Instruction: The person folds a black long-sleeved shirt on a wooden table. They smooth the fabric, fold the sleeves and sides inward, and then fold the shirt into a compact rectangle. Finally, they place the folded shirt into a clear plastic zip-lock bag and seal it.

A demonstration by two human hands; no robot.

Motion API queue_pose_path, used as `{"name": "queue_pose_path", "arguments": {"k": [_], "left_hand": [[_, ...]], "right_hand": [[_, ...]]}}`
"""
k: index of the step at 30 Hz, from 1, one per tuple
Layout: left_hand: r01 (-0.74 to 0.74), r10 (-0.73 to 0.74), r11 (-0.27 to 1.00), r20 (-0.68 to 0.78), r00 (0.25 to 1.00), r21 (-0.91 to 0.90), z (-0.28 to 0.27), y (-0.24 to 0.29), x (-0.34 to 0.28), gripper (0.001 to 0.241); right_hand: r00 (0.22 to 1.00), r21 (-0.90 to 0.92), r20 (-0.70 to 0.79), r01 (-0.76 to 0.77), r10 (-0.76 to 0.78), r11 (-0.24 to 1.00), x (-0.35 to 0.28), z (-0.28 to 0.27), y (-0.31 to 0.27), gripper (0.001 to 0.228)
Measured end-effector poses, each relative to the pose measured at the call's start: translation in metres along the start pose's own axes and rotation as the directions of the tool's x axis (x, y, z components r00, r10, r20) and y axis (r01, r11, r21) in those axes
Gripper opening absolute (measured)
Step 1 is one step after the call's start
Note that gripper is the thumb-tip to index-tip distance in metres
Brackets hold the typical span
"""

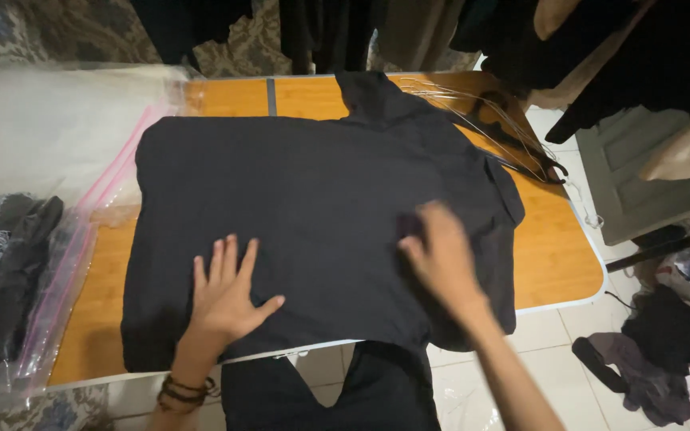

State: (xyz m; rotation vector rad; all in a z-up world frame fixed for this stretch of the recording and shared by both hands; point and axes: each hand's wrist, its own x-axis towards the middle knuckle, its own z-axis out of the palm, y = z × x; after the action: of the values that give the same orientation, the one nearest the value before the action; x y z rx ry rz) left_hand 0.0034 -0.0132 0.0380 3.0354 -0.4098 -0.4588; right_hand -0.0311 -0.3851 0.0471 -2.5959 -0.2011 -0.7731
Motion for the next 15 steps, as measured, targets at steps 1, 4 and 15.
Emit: {"name": "queue_pose_path", "arguments": {"k": [1, 4, 15], "left_hand": [[-0.001, 0.001, 1.000, -0.001, 1.000, 0.002, 0.008, 0.004, 0.007, 0.112], [-0.202, 0.173, 0.978, -0.346, 0.922, -0.049, 0.027, 0.006, 0.017, 0.090], [-0.150, 0.071, 0.974, -0.399, 0.914, -0.170, 0.033, -0.009, 0.014, 0.081]], "right_hand": [[1.000, 0.000, -0.002, -0.001, 0.001, 1.000, -0.005, 0.009, -0.011, 0.062], [0.980, 0.016, 0.199, -0.035, 0.031, 0.999, -0.023, 0.038, -0.031, 0.065], [0.959, -0.439, 0.201, -0.093, 0.199, 0.894, -0.045, 0.003, 0.042, 0.073]]}}
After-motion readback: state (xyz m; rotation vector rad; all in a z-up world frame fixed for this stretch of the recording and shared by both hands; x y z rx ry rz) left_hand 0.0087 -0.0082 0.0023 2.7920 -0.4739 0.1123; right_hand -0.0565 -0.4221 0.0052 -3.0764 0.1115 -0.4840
